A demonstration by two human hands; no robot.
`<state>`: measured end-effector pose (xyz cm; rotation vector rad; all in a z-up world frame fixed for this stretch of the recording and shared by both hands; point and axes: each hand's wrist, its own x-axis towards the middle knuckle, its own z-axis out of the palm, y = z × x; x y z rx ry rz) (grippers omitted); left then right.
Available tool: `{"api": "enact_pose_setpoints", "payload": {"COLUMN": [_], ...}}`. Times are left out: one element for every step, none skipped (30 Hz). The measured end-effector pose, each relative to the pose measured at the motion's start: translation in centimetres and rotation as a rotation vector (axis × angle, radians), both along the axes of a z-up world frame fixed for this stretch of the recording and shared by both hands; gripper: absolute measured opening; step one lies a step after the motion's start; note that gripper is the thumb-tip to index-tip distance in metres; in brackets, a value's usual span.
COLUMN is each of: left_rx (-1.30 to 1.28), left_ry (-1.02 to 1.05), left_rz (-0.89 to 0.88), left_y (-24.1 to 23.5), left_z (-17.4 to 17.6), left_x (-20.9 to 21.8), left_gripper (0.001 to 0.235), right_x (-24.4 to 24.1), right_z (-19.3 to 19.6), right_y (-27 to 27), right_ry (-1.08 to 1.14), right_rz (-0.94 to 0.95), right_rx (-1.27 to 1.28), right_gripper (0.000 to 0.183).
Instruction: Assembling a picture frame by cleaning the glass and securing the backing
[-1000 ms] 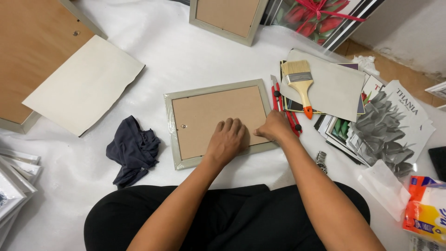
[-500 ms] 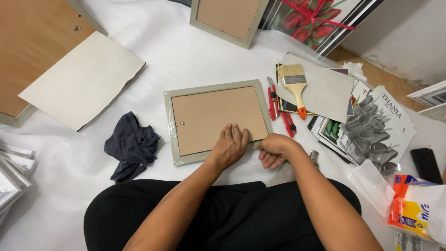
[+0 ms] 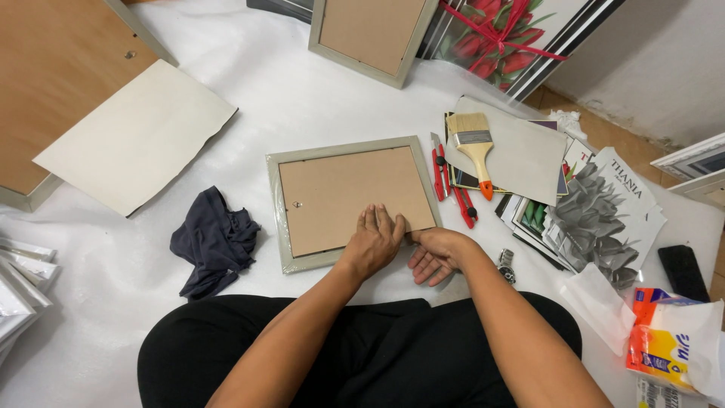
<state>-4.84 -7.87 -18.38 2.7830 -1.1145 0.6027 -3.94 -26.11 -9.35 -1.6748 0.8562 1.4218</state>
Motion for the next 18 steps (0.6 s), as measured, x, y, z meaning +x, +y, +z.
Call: {"api": "enact_pose_setpoints", "payload": {"left_rx": [0.000, -0.012, -0.023, -0.023, -0.015, -0.007, -0.007, -0.010, -0.013, -0.012, -0.009, -0.007, -0.007, -0.002, 0.004, 0.006, 0.008, 0.013], "left_ry": [0.001, 0.018, 0.035, 0.035, 0.028, 0.021, 0.022, 0.029, 0.035, 0.035, 0.034, 0.032, 0.032, 0.049, 0.066, 0.065, 0.059, 0.057], "left_rz": [0.001, 0.001, 0.001, 0.003, 0.009, 0.014, 0.014, 0.012, 0.010, 0.011, 0.012, 0.013, 0.013, 0.011, 0.009, 0.011, 0.022, 0.033], "left_y": [-0.1, -0.2, -0.2, -0.2, -0.2, -0.3, -0.3, -0.2, -0.2, -0.1, -0.1, -0.1, -0.1, -0.1, -0.2, -0.1, -0.1, 0.1], "left_z": [-0.2, -0.3, -0.5, -0.4, -0.2, -0.1, -0.2, -0.2, -0.3, -0.1, 0.0, 0.2, 0.1, 0.0, -0.1, 0.2, 0.6, 0.9], "left_x": [0.0, 0.0, 0.0, 0.0, 0.0, 0.0, 0.0, 0.0, 0.0, 0.0, -0.1, -0.1, -0.1, -0.1, -0.1, -0.1, -0.1, -0.4], "left_gripper": [0.042, 0.042, 0.042, 0.042, 0.041, 0.040, 0.040, 0.040, 0.040, 0.040, 0.039, 0.039, 0.039, 0.039, 0.040, 0.040, 0.039, 0.039], "right_x": [0.0, 0.0, 0.0, 0.1, 0.1, 0.1, 0.1, 0.1, 0.1, 0.1, 0.2, 0.2, 0.2, 0.3, 0.4, 0.4, 0.4, 0.3], "right_z": [0.1, 0.1, 0.1, -0.1, -0.2, -0.4, -0.3, -0.1, 0.0, 0.1, 0.2, 0.3, 0.1, -0.2, -0.4, 0.9, 2.2, 3.5], "right_y": [0.0, 0.0, 0.1, 0.0, -0.1, -0.3, -0.3, -0.2, -0.1, 0.0, 0.1, 0.1, -0.1, -0.3, -0.6, -0.4, -0.2, 0.0], "right_ry": [0.001, -0.001, -0.003, -0.002, 0.001, 0.006, 0.007, 0.005, 0.003, 0.004, 0.009, 0.014, 0.014, 0.015, 0.015, 0.014, -0.007, -0.025], "right_rz": [0.001, 0.001, 0.001, 0.003, 0.004, 0.004, 0.004, 0.002, -0.001, 0.000, -0.001, -0.003, -0.003, 0.017, 0.036, 0.037, 0.095, 0.154], "right_rx": [0.000, 0.004, 0.008, 0.009, 0.018, 0.027, 0.027, 0.027, 0.028, 0.029, 0.025, 0.021, 0.021, 0.017, 0.013, 0.014, -0.034, -0.080], "right_gripper": [0.066, 0.066, 0.065, 0.065, 0.066, 0.067, 0.067, 0.067, 0.067, 0.067, 0.067, 0.067, 0.067, 0.069, 0.072, 0.072, 0.074, 0.076]}}
